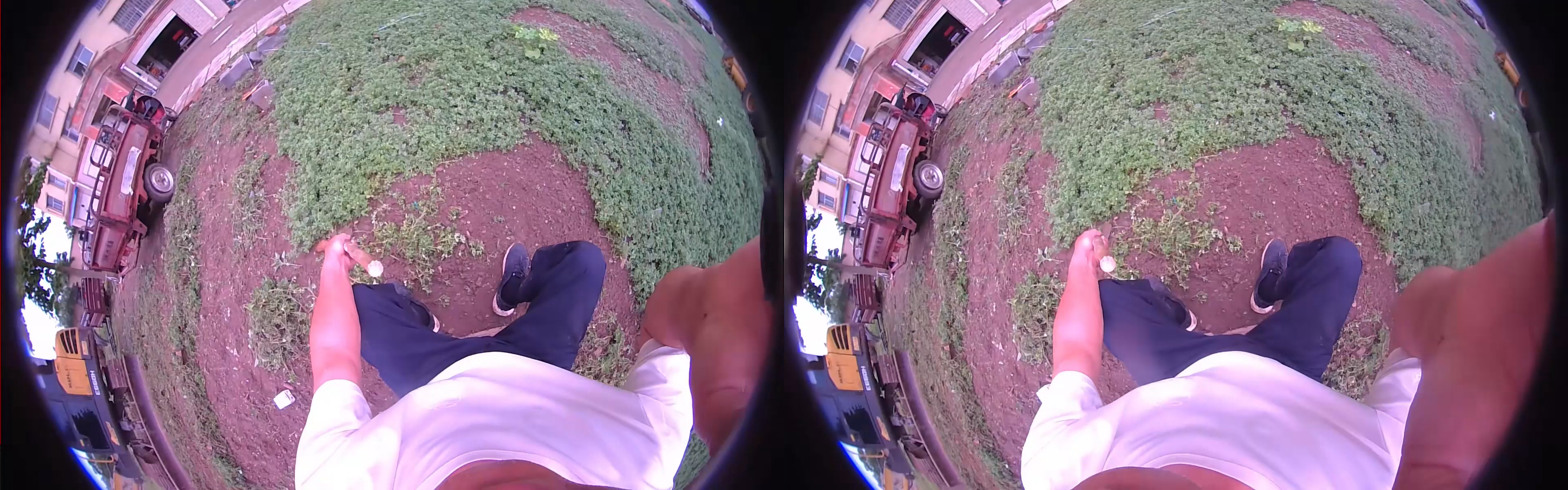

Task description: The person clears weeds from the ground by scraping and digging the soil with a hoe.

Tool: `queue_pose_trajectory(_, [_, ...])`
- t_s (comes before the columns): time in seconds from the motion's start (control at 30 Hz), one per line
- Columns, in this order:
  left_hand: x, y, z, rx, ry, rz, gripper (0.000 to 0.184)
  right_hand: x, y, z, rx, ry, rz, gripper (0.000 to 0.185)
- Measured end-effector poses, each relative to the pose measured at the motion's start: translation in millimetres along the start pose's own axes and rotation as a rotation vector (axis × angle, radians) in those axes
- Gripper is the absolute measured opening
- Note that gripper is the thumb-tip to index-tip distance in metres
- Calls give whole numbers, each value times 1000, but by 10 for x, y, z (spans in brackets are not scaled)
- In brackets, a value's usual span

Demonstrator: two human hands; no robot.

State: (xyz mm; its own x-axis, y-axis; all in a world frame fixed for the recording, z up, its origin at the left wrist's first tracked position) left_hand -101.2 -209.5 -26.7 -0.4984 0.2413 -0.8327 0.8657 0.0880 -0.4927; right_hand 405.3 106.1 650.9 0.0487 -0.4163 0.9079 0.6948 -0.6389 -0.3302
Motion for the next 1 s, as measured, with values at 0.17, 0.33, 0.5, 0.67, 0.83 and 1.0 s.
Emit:
queue_pose_trajectory(0.17, [-204, 27, 70, -64, -25, 25, 11, 227, 185, -188, -16, 21, 98, 100])
queue_pose_trajectory(0.33, [327, -22, 445, 112, 52, 28, 12, 258, 405, -232, -52, 38, 146, 95])
queue_pose_trajectory(0.5, [261, 6, 379, -70, 57, -25, 12, 349, 494, -243, -75, 59, 153, 89])
queue_pose_trajectory(0.67, [352, 52, 487, -10, 99, 116, 13, 466, 518, -446, -85, 78, 118, 84])
queue_pose_trajectory(0.83, [303, 18, 489, 4, 41, 94, 10, 524, 710, -638, -111, 91, 134, 79])
queue_pose_trajectory(1.0, [106, 31, 390, 185, 31, 77, 9, 654, 875, -602, -168, 94, 149, 74])
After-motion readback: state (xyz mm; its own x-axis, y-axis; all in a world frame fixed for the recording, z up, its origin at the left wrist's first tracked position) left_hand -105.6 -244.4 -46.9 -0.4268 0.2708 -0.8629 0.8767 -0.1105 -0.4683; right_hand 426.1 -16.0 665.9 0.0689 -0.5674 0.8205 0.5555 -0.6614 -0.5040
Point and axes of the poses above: each hand's wrist, its own x-axis towards the middle knuckle, its own z-axis out of the back of the hand, y = z × x, the point moved 10 cm from there along x, towards the middle knuckle, and after that the axes turned 12 degrees about z, right-handed, at the moved point
